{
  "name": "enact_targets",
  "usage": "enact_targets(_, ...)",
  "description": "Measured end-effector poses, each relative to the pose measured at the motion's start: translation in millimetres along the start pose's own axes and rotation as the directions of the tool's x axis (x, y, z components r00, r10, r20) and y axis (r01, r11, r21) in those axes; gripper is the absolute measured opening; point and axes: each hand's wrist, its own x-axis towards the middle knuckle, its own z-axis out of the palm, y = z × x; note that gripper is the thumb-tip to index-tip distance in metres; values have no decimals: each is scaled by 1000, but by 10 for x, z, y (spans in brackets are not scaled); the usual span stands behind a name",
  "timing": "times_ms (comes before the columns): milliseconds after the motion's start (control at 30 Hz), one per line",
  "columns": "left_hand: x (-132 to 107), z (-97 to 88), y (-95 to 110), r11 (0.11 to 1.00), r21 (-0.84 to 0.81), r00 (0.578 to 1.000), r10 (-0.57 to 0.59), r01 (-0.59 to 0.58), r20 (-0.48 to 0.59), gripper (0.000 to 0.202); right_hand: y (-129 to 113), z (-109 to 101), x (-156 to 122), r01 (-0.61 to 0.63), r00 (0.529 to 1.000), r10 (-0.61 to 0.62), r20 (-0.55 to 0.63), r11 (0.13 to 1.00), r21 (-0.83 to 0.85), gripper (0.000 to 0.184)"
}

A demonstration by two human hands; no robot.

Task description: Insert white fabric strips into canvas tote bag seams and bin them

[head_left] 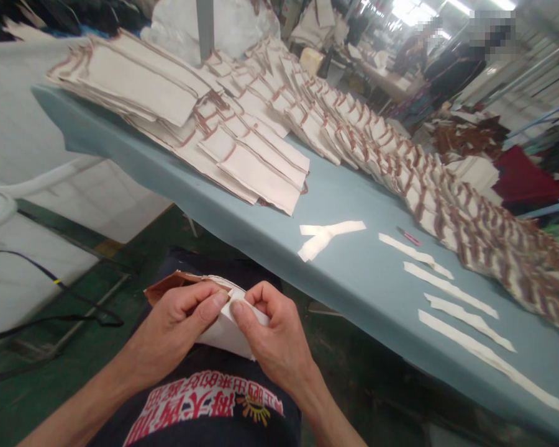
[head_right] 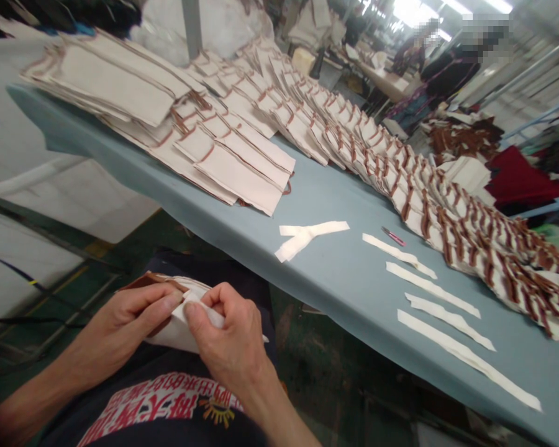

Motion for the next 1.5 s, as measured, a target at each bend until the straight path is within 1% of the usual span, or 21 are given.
enact_targets(67,3,-10,4,1000,-19,1000,-17,17,18,49,13,-8,5,-15,999,14,43,1000,24,32)
enact_targets(133,4,-14,10,999,-28,999,-31,31,26,49,20,-13,11,-20,998,19,56,999,29,31)
enact_targets(333,-5,-3,17,999,-6,999,-40,40,9,48,-6,0,39,-19,1000,19,6,1000,-18,33)
enact_targets(567,11,-4,30,999,-15,999,-48,48,15,49,38,23,37,1,1000,-1,7,1000,1,34)
enact_targets(633,5,-16,28,998,-15,998,-57,57,33,45,51,25,34,8,1000,-8,8,1000,10,34)
enact_targets(733,-10,-19,33,996,-15,995,-90,91,53,32,61,31,36,24,1000,-25,4,1000,8,33)
enact_targets(800,-16,0,49,995,6,995,-97,97,26,28,75,38,42,31,1000,-31,1,999,9,33)
enact_targets(900,-21,51,69,996,67,998,-54,57,-37,26,113,52,59,34,999,-34,-3,998,51,34)
enact_targets(1000,-33,106,63,995,98,999,-12,16,-47,26,161,71,79,35,999,-37,14,995,97,37)
enact_targets(1067,-47,139,52,992,125,997,6,3,-72,26,191,95,94,40,999,-42,12,992,123,39)
enact_targets(1133,-61,170,46,986,169,992,31,-10,-124,26,222,131,109,48,999,-49,-1,983,179,39)
enact_targets(1200,-74,198,41,980,198,987,48,-17,-152,26,258,173,121,37,999,-43,19,965,260,38)
enact_targets(1267,-84,221,28,985,173,990,18,6,-141,26,299,213,127,-6,997,-18,70,944,329,39)
enact_targets(1367,-81,239,0,993,102,993,-40,52,-115,25,344,259,127,-57,992,11,123,924,379,43)
enact_targets(1433,-60,244,-6,996,75,992,-37,46,-125,25,346,291,127,-55,992,5,124,911,408,45)
enact_targets(1500,-28,250,7,999,49,990,-12,19,-142,26,320,334,133,-31,995,-12,95,898,438,47)
